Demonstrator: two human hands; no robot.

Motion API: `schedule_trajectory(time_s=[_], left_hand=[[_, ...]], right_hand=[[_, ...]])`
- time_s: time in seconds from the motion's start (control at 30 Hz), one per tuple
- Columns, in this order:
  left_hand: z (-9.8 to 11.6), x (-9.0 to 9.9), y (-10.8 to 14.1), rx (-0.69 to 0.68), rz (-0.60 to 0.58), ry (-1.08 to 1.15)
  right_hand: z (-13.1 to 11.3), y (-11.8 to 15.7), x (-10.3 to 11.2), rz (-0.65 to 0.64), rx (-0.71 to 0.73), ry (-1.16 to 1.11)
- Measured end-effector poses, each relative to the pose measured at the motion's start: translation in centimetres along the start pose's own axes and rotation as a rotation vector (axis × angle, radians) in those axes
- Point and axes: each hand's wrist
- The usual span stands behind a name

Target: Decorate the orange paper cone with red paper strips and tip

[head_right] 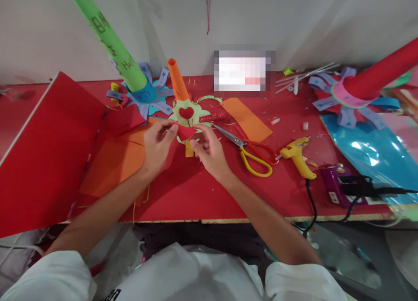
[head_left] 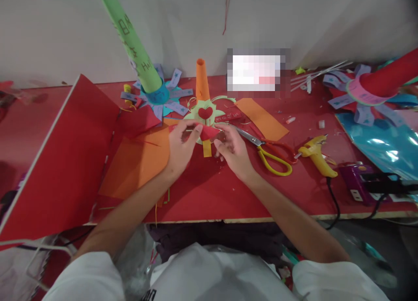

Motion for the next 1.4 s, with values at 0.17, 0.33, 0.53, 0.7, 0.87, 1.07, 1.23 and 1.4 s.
schedule_trajectory(time_s=[0.17, 0.33, 0.53, 0.7, 0.87, 1.07, 1.23, 1.4], left_hand=[[3.6, 2.2, -7.4, -0.247, 0.133, 0.022], [5.0, 2.7, -15.0, -0.429, 0.072, -0.115], [3.4, 2.1, -19.0, -0.445, -0.02, -0.168], [3.6, 2.3, -19.1, -0.428, -0.138, -0.244], [3.1, 1.9, -18.8, -0.411, -0.248, -0.301], [0.3, 0.7, -18.0, -0.296, -0.31, 0.009], [-0.7, -1.5, -15.9, -0.235, -0.31, 0.202], [-0.9, -2.9, -15.0, -0.24, -0.275, 0.256]], right_hand=[[-0.1, -0.1, 0.3, 0.02, 0.0, -0.147], [-0.2, -0.1, 0.4, -0.03, -0.016, -0.188], [0.0, -0.2, 0.5, -0.049, -0.012, -0.169], [-0.1, -0.2, 0.5, -0.065, -0.006, -0.193], [-0.1, -0.2, 0.5, -0.079, -0.016, -0.193], [0.0, -0.2, 0.5, -0.085, -0.01, -0.201], [-0.3, -0.2, 0.5, -0.091, -0.011, -0.18], [-0.5, -0.2, 0.6, -0.084, -0.017, -0.165]])
Point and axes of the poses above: each hand's wrist, its own y-axis away from the middle knuckle, its own x-axis out of the back of the hand, z = x × y, and after that the axes turned 3 degrees about z, right-handed
